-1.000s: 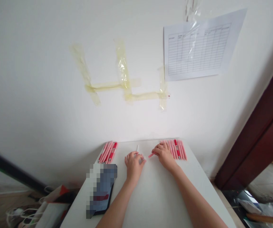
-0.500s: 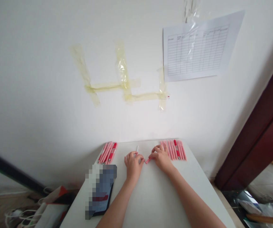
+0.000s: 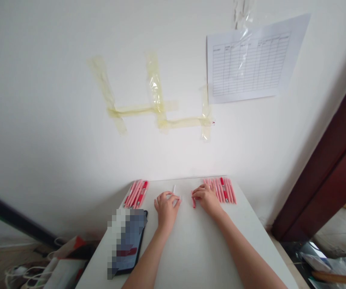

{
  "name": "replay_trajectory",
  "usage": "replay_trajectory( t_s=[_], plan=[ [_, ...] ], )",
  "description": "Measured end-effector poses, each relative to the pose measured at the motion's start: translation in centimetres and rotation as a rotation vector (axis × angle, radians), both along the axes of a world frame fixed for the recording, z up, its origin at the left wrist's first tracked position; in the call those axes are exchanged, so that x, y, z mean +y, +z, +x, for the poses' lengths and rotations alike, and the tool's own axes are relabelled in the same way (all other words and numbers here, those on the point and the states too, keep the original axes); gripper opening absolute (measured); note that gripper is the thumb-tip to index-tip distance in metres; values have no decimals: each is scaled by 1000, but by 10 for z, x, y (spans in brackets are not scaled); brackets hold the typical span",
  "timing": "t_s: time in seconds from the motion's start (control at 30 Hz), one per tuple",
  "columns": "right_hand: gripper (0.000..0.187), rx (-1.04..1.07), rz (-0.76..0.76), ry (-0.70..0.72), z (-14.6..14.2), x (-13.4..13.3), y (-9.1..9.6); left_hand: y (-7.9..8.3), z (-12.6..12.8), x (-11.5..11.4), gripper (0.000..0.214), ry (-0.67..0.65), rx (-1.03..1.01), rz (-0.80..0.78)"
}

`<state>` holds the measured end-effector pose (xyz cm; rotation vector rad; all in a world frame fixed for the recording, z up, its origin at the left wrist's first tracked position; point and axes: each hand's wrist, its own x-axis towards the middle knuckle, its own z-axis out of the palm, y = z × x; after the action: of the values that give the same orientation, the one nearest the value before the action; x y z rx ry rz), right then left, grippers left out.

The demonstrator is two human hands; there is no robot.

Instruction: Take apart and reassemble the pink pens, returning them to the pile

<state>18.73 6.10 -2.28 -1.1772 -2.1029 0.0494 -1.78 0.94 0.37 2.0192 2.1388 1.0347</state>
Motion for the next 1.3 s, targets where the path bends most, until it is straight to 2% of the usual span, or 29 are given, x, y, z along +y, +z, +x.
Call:
replay_trajectory(
  t_s=[0.23,0.53,0.77,1.07,1.3],
  plan=[
    [18,-39,-31,56,-3,-2,4,6,-11,1,14,126,17,7],
    [17,-65,-38,62,-7,-5,5,7,-12,-1,27,225,92,-18],
    [19,-52,-73,75,-5,-3,3,9,-12,-1,32,253,125,-59],
    [18,-36,-36,110,-3,0,3,9,-12,0,34,240,120,-59],
    [20,-2,-6,94,0,1,4,11,-14,1,26,238,94,-59]
  ],
)
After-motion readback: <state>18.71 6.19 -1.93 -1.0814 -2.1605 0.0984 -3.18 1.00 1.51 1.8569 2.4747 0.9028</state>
